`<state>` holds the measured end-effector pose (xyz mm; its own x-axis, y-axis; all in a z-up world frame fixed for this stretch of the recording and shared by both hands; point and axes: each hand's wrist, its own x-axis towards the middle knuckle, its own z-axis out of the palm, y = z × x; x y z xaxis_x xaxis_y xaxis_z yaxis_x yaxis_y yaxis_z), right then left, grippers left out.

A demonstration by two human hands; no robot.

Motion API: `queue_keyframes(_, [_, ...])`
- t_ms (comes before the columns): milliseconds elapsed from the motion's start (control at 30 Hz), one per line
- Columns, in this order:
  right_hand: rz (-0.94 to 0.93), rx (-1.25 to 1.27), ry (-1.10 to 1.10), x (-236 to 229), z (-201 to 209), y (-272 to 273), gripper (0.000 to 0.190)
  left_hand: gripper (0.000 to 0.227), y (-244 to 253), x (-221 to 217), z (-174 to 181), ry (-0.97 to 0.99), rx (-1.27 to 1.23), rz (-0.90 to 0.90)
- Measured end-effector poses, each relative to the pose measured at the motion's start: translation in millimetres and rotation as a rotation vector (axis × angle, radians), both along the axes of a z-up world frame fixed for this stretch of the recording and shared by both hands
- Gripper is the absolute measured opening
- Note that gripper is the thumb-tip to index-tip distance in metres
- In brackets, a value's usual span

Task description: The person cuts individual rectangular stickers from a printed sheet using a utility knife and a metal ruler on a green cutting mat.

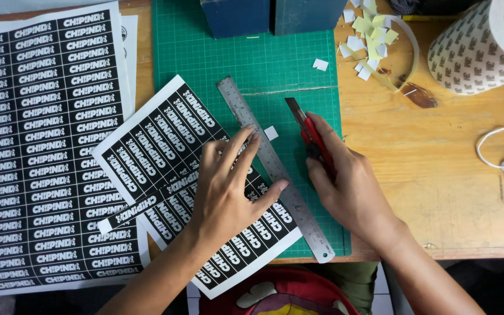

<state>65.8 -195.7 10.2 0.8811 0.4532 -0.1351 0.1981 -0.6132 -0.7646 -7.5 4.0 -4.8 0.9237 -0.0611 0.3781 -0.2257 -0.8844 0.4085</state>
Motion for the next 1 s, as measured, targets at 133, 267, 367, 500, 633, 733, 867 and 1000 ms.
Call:
queue_keyframes(133, [-0.013, 0.011, 0.033, 2.1, 1.5, -2.1, 0.066, 0.068, -1.1, 1.2, 2.7, 0.006, -0.006, -0.015])
queue_keyframes(267, [-0.007, 0.017, 0.046, 1.8, 2.0, -2.8, 0.067, 0.068, -1.6, 1.5, 2.6, 0.015, -0.011, -0.02])
queue_keyframes(367, [0.001, 0.024, 0.042, 2.1, 0.7, -3.8, 0.067, 0.068, -1.9, 2.3, 3.6, 0.016, -0.02, -0.027])
queue_keyframes(500, [0.009, 0.02, 0.045, 2.3, -0.8, -4.4, 0.068, 0.067, -2.9, 2.9, 6.3, 0.026, -0.012, -0.031])
queue_keyframes(633, [0.007, 0.019, 0.047, 2.2, -1.9, -4.5, 0.068, 0.067, -3.1, 3.7, 6.2, 0.015, -0.013, -0.034])
queue_keyframes(733, [0.008, 0.036, 0.048, 2.0, -2.2, -4.9, 0.068, 0.067, -3.3, 4.0, 5.8, 0.017, -0.009, -0.034])
queue_keyframes(867, [0.019, 0.064, 0.027, 1.9, -3.0, -5.3, 0.067, 0.068, -3.6, 4.6, 6.6, 0.022, 0.005, -0.027])
queue_keyframes(1000, [0.022, 0.078, 0.021, 1.8, -3.2, -5.5, 0.067, 0.068, -3.9, 4.9, 7.2, 0.023, 0.007, -0.024])
